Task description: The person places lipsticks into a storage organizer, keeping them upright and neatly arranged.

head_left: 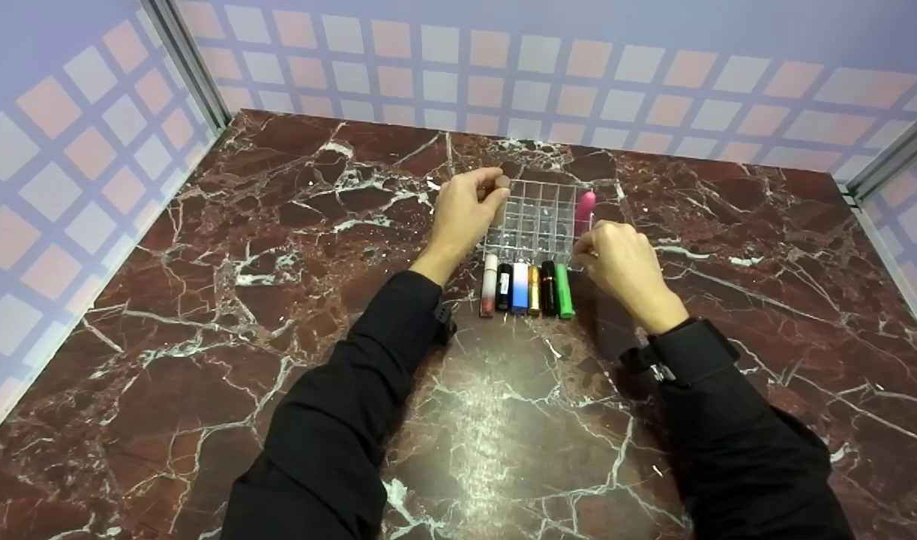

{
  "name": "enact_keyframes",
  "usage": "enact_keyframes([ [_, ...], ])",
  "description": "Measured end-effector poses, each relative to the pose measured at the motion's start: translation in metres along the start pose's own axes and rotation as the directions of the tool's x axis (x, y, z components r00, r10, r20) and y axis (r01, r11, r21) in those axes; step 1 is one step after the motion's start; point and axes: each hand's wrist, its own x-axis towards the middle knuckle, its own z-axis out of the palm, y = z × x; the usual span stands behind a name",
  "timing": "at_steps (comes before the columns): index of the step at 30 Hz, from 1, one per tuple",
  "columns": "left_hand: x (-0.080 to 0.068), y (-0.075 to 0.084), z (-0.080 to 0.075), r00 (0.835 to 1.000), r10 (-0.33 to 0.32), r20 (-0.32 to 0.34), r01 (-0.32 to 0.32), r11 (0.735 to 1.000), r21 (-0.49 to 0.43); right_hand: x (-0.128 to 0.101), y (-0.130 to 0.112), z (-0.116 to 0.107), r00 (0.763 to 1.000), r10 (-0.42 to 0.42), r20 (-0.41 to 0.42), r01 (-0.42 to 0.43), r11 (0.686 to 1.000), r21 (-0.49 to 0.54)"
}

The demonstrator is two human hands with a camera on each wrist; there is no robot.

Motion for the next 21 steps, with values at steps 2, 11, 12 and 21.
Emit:
enact_keyframes([
  [2, 0.0001, -0.0001, -0.0001, 1.0, 0.003, 0.0, -0.003, 1.0, 0.009, -0.0002, -0.0001, 0.0, 1.0, 0.004, 0.004, -0.004, 1.0, 0.003],
  [11, -0.0005, -0.0016, -0.0013, 1.0, -0.001, 0.01, 0.001, 1.0, -0.029, 0.0003, -0.0013, 0.0, 1.0, 0.016, 0.009, -0.016, 1.0, 0.007],
  [12, -0.0006, -0.0019, -0.0014, 1.0, -0.002, 0.01, 0.002, 0.999, -0.036, 0.0002, -0.0014, -0.0001, 1.0, 0.018, 0.01, -0.018, 1.0, 0.008],
  [21, -0.0009, -0.0022, -0.0019, 1.0, 0.009, 0.001, -0.009, 1.0, -0.011, 0.0, -0.0022, 0.0003, 1.0, 0.02, 0.007, -0.02, 1.0, 0.002],
])
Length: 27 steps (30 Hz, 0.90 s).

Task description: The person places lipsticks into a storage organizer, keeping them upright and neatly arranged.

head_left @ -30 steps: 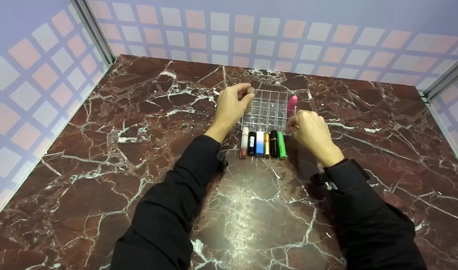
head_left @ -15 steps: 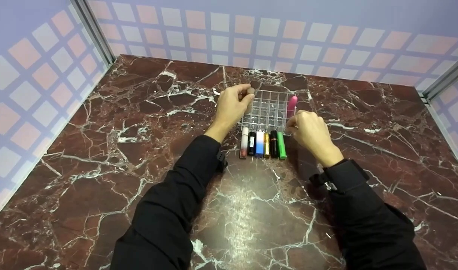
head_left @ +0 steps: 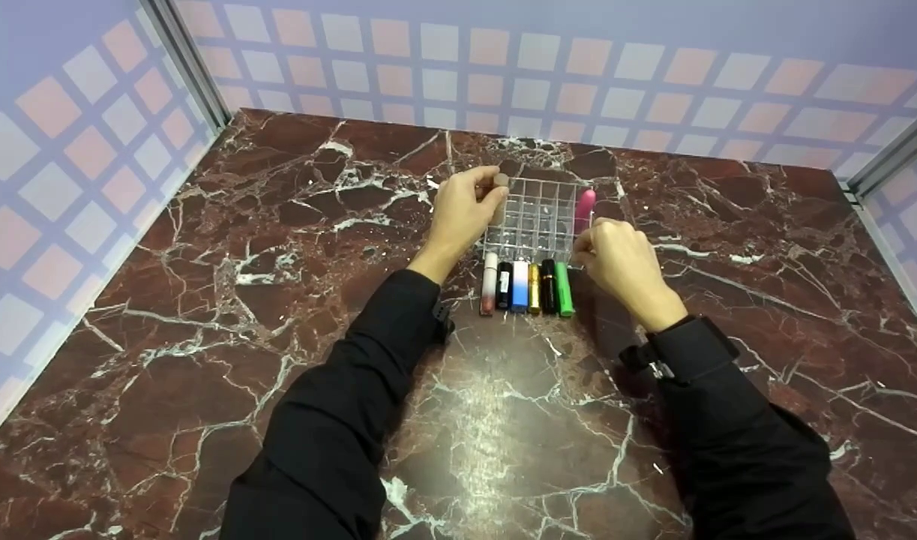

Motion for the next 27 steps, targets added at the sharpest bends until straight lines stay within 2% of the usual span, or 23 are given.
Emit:
enact_keyframes([
  [7, -0.001, 0.001, -0.002, 1.0, -0.004, 0.001, 0.004, 1.0, -0.011, 0.0, -0.001, 0.0, 1.0, 0.003, -0.003, -0.003, 1.0, 0.001],
  [15, -0.002, 0.001, -0.006, 0.999, -0.045, 0.016, 0.045, 0.999, -0.03, 0.0, -0.001, 0.0, 1.0, 0.001, 0.0, -0.001, 1.0, 0.003],
  [20, -0.003, 0.004, -0.012, 0.999, -0.029, 0.022, 0.03, 0.999, -0.043, 0.0, 0.0, 0.0, 1.0, -0.004, -0.003, 0.004, 1.0, 0.004],
  [27, -0.006, 0.008, -0.021, 0.998, -0.001, 0.069, -0.004, 0.998, 0.061, -0.001, -0.001, 0.0, 1.0, -0.01, -0.012, 0.01, 1.0, 0.004],
])
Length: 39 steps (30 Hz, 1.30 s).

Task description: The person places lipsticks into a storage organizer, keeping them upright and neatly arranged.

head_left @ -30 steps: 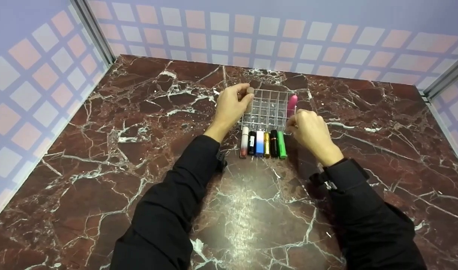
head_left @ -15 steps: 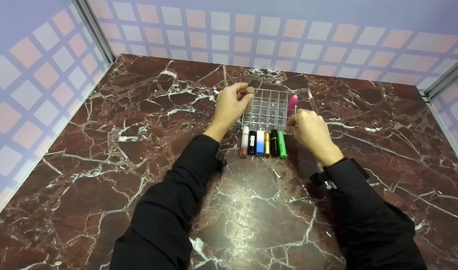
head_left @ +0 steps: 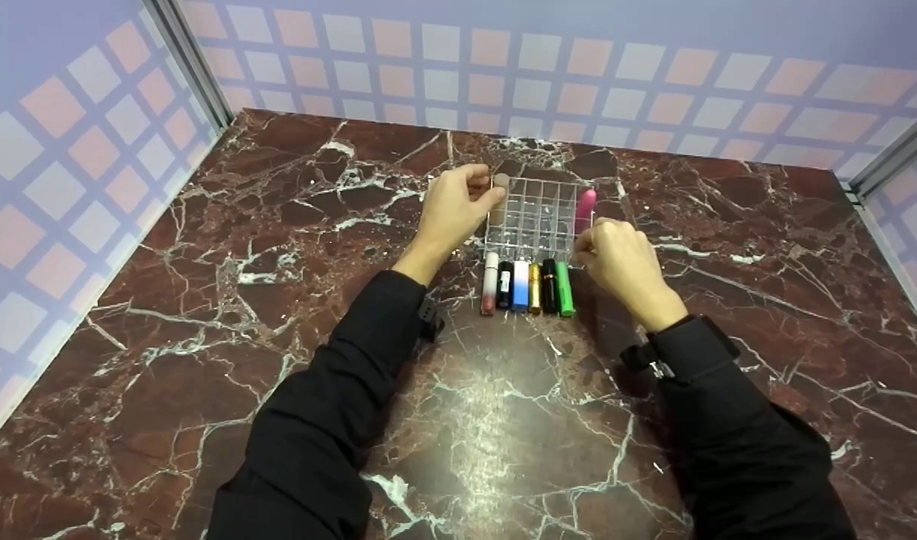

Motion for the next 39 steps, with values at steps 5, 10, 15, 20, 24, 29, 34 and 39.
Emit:
enact_keyframes([
  [5, -0.005, 0.001, -0.006, 0.999, -0.033, 0.029, 0.03, 0.995, 0.099, 0.0, -0.001, 0.0, 1.0, 0.008, 0.0, -0.008, 1.0, -0.003],
  [10, -0.011, 0.0, -0.011, 0.992, -0.11, 0.055, 0.099, 0.98, 0.173, -0.001, 0.0, 0.0, 1.0, 0.007, -0.003, -0.007, 1.0, -0.012],
  [15, -0.017, -0.003, -0.013, 0.972, -0.188, 0.14, 0.15, 0.958, 0.245, -0.001, 0.0, 0.0, 1.0, 0.001, -0.005, -0.001, 1.0, -0.013],
  [20, -0.021, -0.008, -0.013, 0.919, -0.293, 0.264, 0.188, 0.914, 0.358, 0.0, 0.001, 0.0, 1.0, 0.004, 0.0, -0.004, 1.0, -0.011],
  [24, -0.023, -0.01, -0.011, 0.885, -0.34, 0.319, 0.194, 0.891, 0.41, 0.0, 0.0, 0.0, 1.0, 0.008, 0.003, -0.007, 1.0, -0.014],
  [29, -0.023, -0.007, -0.007, 0.845, -0.402, 0.352, 0.222, 0.863, 0.454, -0.001, 0.001, 0.0, 1.0, 0.008, 0.0, -0.008, 1.0, -0.014],
  [34, -0.023, -0.004, -0.002, 0.815, -0.449, 0.365, 0.23, 0.83, 0.507, -0.001, 0.0, 0.0, 1.0, -0.003, -0.009, 0.003, 1.0, -0.015],
  [39, -0.023, -0.001, 0.002, 0.806, -0.459, 0.375, 0.21, 0.813, 0.544, -0.001, 0.0, 0.001, 1.0, -0.006, -0.015, 0.006, 1.0, -0.019],
])
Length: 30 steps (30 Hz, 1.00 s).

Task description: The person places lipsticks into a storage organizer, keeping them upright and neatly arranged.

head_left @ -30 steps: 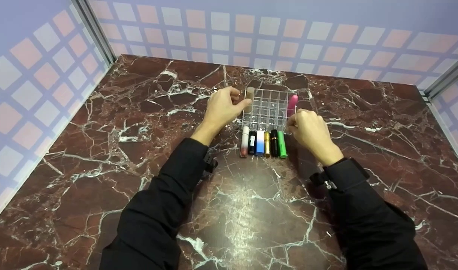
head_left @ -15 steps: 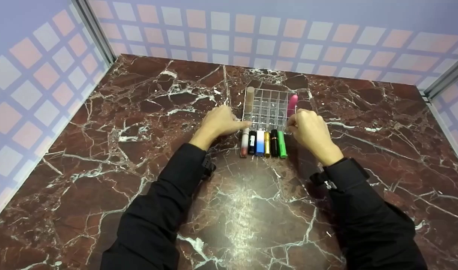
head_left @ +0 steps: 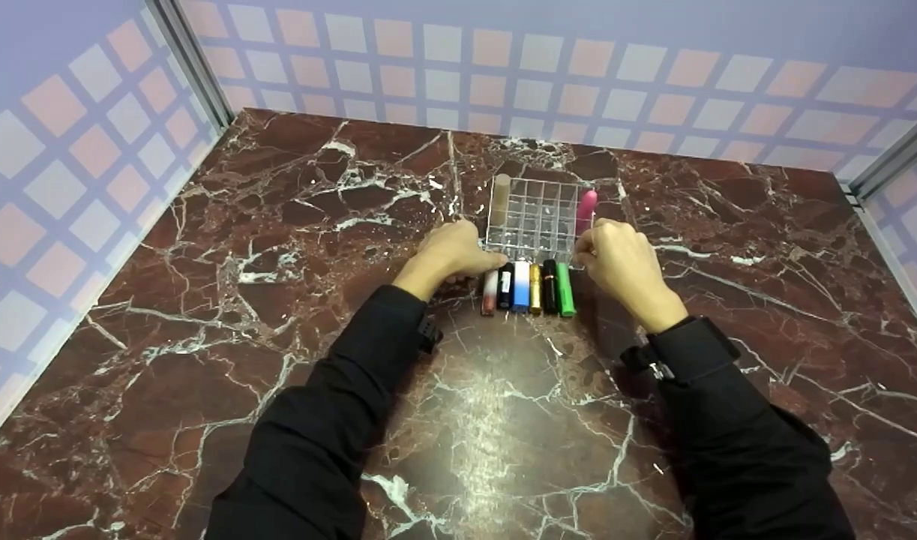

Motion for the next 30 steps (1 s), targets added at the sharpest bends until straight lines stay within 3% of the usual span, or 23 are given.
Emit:
enact_keyframes([
  [19, 0.0003, 0.0002, -0.0014, 0.999, -0.025, 0.028, 0.026, 0.999, -0.031, -0.0003, 0.0002, 0.0003, 1.0, 0.002, 0.012, -0.002, 1.0, 0.005],
  [30, 0.0013, 0.0013, -0.0042, 1.0, 0.008, 0.027, -0.008, 1.0, 0.021, 0.0, -0.0007, 0.0001, 1.0, 0.006, 0.002, -0.006, 1.0, 0.004],
])
